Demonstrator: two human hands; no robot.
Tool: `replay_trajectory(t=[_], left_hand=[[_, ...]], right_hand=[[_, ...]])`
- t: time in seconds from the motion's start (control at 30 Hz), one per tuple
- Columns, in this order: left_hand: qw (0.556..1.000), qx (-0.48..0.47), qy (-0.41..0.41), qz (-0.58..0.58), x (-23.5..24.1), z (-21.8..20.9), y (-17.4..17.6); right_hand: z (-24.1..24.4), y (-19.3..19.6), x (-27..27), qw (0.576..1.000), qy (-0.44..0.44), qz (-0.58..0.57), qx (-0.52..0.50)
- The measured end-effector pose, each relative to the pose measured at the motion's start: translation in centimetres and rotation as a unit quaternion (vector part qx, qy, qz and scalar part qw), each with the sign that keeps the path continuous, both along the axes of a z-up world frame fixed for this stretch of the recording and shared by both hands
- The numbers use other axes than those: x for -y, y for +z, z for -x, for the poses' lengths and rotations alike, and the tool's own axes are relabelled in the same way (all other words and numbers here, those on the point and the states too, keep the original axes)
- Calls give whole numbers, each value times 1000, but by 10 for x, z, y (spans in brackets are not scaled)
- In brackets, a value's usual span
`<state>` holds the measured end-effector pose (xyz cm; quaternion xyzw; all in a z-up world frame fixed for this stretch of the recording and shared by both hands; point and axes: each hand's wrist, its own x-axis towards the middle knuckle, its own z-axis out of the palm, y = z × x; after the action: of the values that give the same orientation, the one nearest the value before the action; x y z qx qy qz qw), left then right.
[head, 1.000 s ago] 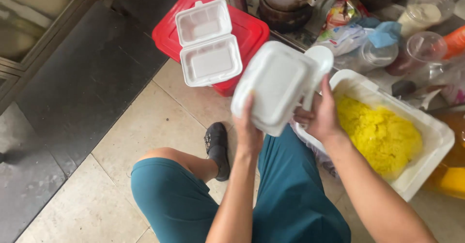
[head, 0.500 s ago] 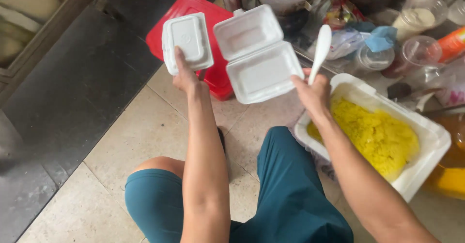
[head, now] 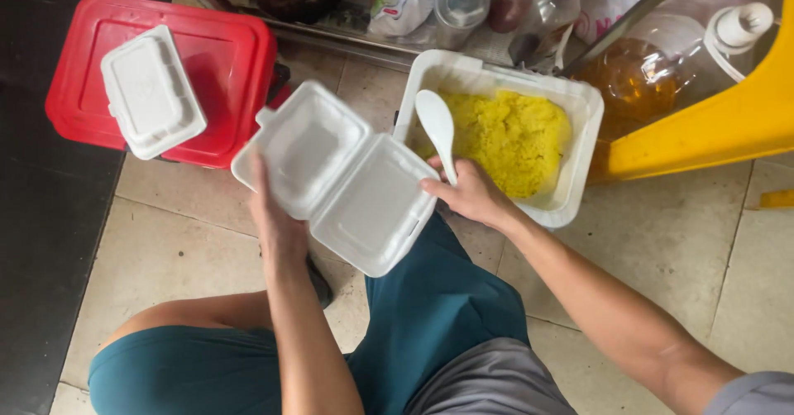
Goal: Portion rice into foam takeout containers using a spoon.
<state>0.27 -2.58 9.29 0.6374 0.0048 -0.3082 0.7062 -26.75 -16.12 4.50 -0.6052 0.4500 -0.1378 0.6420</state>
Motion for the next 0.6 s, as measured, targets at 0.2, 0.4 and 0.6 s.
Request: replay_trajectory(t=[0.2, 0.4, 0.6], left_hand=[[993, -53, -106, 16, -7, 24, -25], [988, -73, -139, 15, 2, 31, -9], [984, -100, -145, 1, 2, 29, -18]], right_hand=[[64, 17, 20, 978, 60, 55, -190], [141, -30, 67, 875, 68, 204, -433], [114, -47, 101, 861, 52, 117, -492]])
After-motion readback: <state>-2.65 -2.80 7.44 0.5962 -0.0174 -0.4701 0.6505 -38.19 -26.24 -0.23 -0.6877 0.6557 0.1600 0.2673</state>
